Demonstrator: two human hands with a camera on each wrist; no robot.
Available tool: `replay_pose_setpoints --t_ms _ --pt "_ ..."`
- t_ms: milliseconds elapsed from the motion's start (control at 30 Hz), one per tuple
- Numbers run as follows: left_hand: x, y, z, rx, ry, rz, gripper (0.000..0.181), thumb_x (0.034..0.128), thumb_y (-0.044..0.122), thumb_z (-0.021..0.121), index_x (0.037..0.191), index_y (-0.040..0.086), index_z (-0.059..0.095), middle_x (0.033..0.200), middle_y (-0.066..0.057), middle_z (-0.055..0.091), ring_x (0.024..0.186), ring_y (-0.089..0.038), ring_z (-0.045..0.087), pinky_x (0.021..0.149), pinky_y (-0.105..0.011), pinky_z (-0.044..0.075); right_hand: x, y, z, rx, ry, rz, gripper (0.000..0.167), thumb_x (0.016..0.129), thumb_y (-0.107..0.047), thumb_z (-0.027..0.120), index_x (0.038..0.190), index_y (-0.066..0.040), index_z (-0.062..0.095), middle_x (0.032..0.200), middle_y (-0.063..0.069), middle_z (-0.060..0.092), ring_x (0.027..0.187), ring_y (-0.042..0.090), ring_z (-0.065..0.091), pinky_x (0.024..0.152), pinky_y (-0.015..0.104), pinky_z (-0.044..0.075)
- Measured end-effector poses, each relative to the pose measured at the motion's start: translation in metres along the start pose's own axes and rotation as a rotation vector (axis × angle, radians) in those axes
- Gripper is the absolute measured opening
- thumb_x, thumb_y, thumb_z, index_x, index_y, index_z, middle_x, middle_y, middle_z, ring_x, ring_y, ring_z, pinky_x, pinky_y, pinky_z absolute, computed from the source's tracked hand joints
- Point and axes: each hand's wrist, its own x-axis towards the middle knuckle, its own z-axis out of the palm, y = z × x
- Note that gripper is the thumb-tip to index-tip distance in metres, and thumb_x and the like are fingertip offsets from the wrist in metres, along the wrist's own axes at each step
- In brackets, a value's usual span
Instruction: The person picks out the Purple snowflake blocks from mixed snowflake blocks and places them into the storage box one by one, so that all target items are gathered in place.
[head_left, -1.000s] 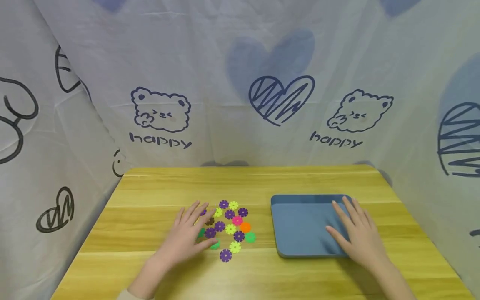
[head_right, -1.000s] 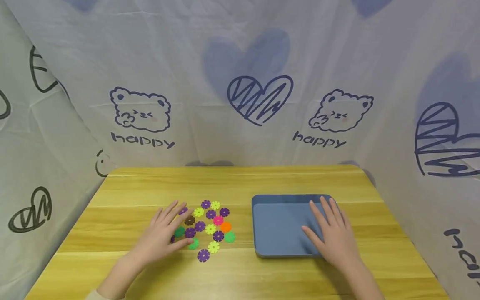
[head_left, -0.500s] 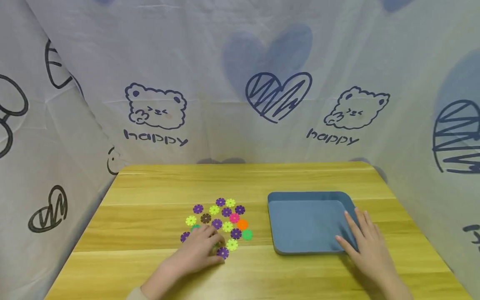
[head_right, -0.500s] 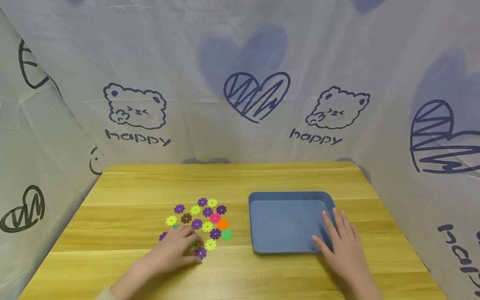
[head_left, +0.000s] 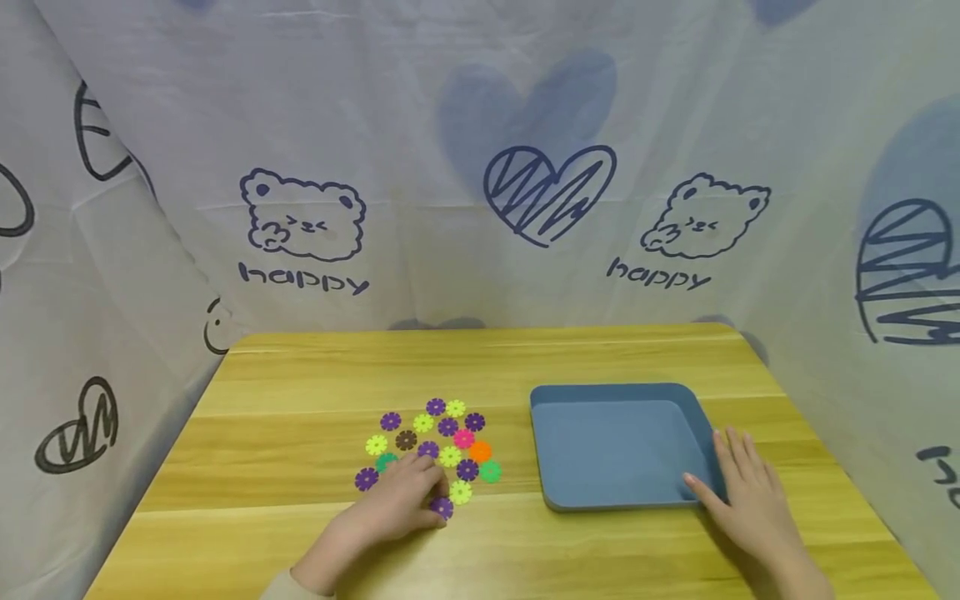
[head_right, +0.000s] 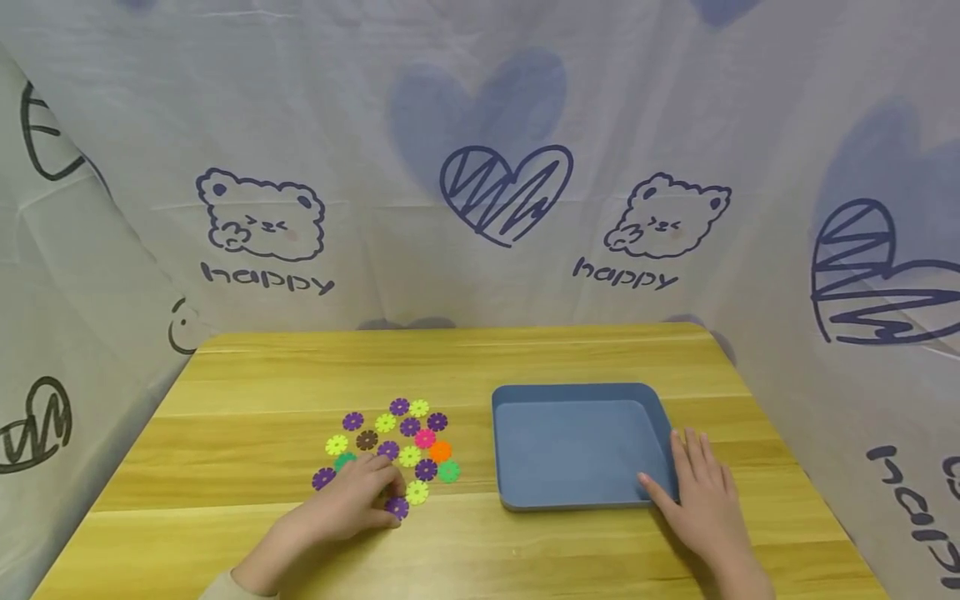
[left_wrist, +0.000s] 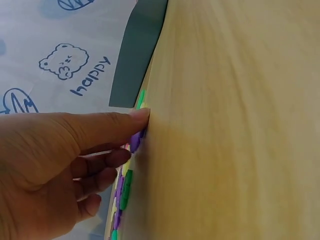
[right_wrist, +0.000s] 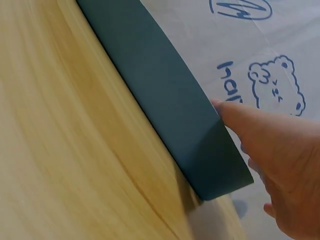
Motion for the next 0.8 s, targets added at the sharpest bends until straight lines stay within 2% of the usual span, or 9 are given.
replay_pose_setpoints --t_ms 167,333,433,633,800 --pt "0.002 -0.003 0.002 -0.081 -0.001 0.014 0.026 0.074 0.026 0.081 0.091 0.017 0.063 0.083 0.011 0.058 0.081 -0.004 0.046 0.081 -0.032 0.042 0.0 0.007 0.002 0.029 -0.037 0.027 0.088 0.099 -0.05 0.047 0.152 0.008 0.009 0.156 0.035 0.01 0.147 0.05 0.0 0.106 0.075 0.013" --pt "0.007 -0.008 0.003 -0.244 -0.03 0.017 0.02 0.0781 0.018 0.078 0.09 0.018 0.062 0.078 0.011 0.057 0.07 -0.001 0.047 0.068 -0.019 0.045 0.002 0.008 0.004 0.078 -0.044 0.022 0.087 0.099 -0.046 0.049 0.15 0.013 0.01 0.154 0.038 0.015 0.145 0.053 0.003 0.106 0.073 0.015" --pt "0.009 -0.01 0.004 -0.332 -0.057 0.014 0.015 0.0812 0.015 0.075 0.088 0.017 0.062 0.077 0.011 0.058 0.068 0.0 0.049 0.065 -0.017 0.047 0.001 0.008 0.005 0.099 -0.034 0.016 0.087 0.099 -0.045 0.05 0.15 0.013 0.01 0.153 0.039 0.016 0.145 0.053 0.004 0.107 0.073 0.015" --pt "0.015 -0.009 0.002 -0.394 -0.068 0.025 0.011 0.083 0.018 0.075 0.086 0.016 0.064 0.076 0.01 0.06 0.067 -0.001 0.052 0.065 -0.018 0.049 0.002 0.011 0.007 0.119 -0.039 0.012 0.087 0.1 -0.044 0.049 0.15 0.013 0.008 0.154 0.039 0.014 0.145 0.053 0.003 0.109 0.072 0.013" --pt "0.026 -0.003 0.0 -0.423 -0.065 0.032 0.013 0.0859 0.027 0.073 0.083 0.019 0.063 0.07 0.009 0.06 0.06 0.0 0.047 0.057 -0.018 0.046 0.002 0.011 0.008 0.129 -0.028 0.003 0.086 0.099 -0.043 0.051 0.15 0.013 0.01 0.153 0.039 0.016 0.144 0.055 0.007 0.107 0.073 0.016"
